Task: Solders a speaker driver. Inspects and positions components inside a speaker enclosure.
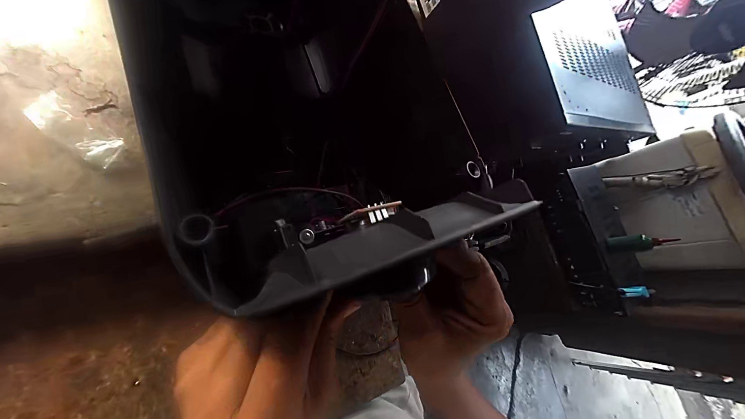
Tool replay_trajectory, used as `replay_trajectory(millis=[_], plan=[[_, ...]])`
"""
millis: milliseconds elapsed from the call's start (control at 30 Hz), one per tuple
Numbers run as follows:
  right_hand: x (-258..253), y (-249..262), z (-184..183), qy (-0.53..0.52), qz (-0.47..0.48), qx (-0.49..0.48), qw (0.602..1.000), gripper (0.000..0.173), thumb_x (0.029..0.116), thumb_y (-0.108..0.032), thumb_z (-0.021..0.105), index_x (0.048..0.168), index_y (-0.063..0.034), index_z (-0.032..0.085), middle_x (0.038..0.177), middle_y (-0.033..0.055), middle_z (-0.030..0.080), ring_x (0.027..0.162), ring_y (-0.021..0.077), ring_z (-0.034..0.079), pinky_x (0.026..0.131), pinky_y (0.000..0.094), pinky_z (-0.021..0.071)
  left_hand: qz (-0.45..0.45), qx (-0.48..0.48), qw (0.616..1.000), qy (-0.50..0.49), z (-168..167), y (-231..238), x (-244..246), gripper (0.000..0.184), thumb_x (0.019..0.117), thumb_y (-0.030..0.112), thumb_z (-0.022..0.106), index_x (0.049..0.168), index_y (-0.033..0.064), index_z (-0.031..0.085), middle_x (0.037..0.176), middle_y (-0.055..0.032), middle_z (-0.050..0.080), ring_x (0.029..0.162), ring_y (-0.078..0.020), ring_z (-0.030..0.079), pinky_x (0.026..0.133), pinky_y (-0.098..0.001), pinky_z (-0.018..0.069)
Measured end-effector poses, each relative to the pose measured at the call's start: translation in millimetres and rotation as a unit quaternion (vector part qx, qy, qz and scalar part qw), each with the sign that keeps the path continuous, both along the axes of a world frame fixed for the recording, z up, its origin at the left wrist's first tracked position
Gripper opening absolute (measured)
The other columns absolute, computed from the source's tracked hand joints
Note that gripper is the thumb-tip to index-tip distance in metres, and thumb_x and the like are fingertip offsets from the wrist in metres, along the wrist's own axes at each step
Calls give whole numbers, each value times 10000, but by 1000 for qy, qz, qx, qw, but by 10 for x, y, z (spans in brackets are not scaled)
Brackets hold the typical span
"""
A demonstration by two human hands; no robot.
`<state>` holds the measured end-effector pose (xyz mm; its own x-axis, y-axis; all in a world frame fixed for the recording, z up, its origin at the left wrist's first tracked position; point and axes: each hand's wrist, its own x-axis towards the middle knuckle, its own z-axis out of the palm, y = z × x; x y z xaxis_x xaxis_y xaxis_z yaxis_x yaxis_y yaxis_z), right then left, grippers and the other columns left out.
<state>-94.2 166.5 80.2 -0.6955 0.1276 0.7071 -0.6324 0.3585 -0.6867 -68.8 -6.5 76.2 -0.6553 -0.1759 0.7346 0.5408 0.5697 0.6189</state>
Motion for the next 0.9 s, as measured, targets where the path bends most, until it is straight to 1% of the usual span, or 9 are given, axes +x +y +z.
replay_trajectory(millis=[167, 333, 400, 467, 500, 567, 633, 733, 900], plan=[[46, 13, 0, -9, -9, 25, 1000, 323, 906, -168, 795, 1216, -209, 717, 1141, -121, 735, 1069, 15, 681, 939, 229, 582, -10, -13, 1000, -22, -45, -45, 55, 164, 985, 236, 691, 1054, 87, 693, 896, -54, 685, 824, -129, 641, 738, -245, 482], [96, 20, 31, -37, -31, 45, 998, 273, 951, -264, 756, 1216, -231, 700, 1084, -155, 736, 1007, -28, 684, 900, 194, 574, -35, -15, 998, -43, -77, -102, 104, 172, 992, 242, 674, 1045, 78, 666, 917, -67, 664, 873, -144, 638, 799, -257, 483], [122, 3, 46, -48, -44, 46, 997, 269, 953, -280, 752, 1214, -237, 701, 1078, -165, 736, 1004, -41, 682, 896, 186, 573, -31, -12, 998, -48, -55, -94, 98, 177, 994, 239, 671, 1065, 77, 675, 909, -75, 680, 866, -152, 656, 812, -269, 483], [142, -24, 61, -54, -46, 32, 997, 282, 939, -237, 769, 1213, -215, 709, 1091, -145, 738, 1022, -21, 686, 912, 200, 578, -33, -11, 998, -50, -47, -100, 92, 165, 995, 232, 668, 1059, 80, 671, 917, -66, 681, 883, -135, 656, 820, -253, 481], [126, -21, 63, -51, -49, 35, 997, 281, 936, -249, 773, 1207, -217, 707, 1077, -148, 741, 1012, -26, 688, 904, 198, 581, -36, -10, 998, -54, -51, -101, 95, 162, 996, 231, 667, 1064, 84, 666, 936, -61, 677, 904, -127, 651, 833, -246, 484], [108, -8, 62, -49, -38, 36, 997, 312, 932, -236, 777, 1230, -200, 695, 1103, -139, 741, 1039, -19, 683, 931, 207, 573, -34, 2, 998, -54, -44, -83, 87, 156, 984, 208, 692, 1070, 78, 683, 947, -77, 707, 901, -144, 681, 828, -270, 503], [102, -7, 50, -42, -25, 26, 998, 316, 913, -195, 793, 1212, -168, 694, 1112, -108, 742, 1043, 6, 687, 932, 228, 580, -30, 3, 998, -56, -38, -76, 90, 162, 980, 212, 700, 1075, 81, 697, 948, -73, 715, 897, -142, 682, 816, -273, 508], [95, -28, 51, -32, -17, 10, 999, 330, 884, -140, 814, 1194, -173, 704, 1113, -97, 743, 1036, 26, 695, 916, 236, 594, -25, 0, 998, -49, -42, -68, 89, 177, 983, 232, 694, 1065, 75, 689, 937, -64, 693, 883, -118, 652, 784, -247, 487], [72, -48, 80, -30, -27, 13, 999, 351, 863, -143, 833, 1193, -182, 717, 1098, -93, 749, 1039, 39, 701, 924, 255, 600, 8, 1, 999, -41, 7, -10, 53, 175, 986, 245, 692, 1031, 77, 696, 877, -62, 700, 818, -115, 651, 724, -242, 469]])
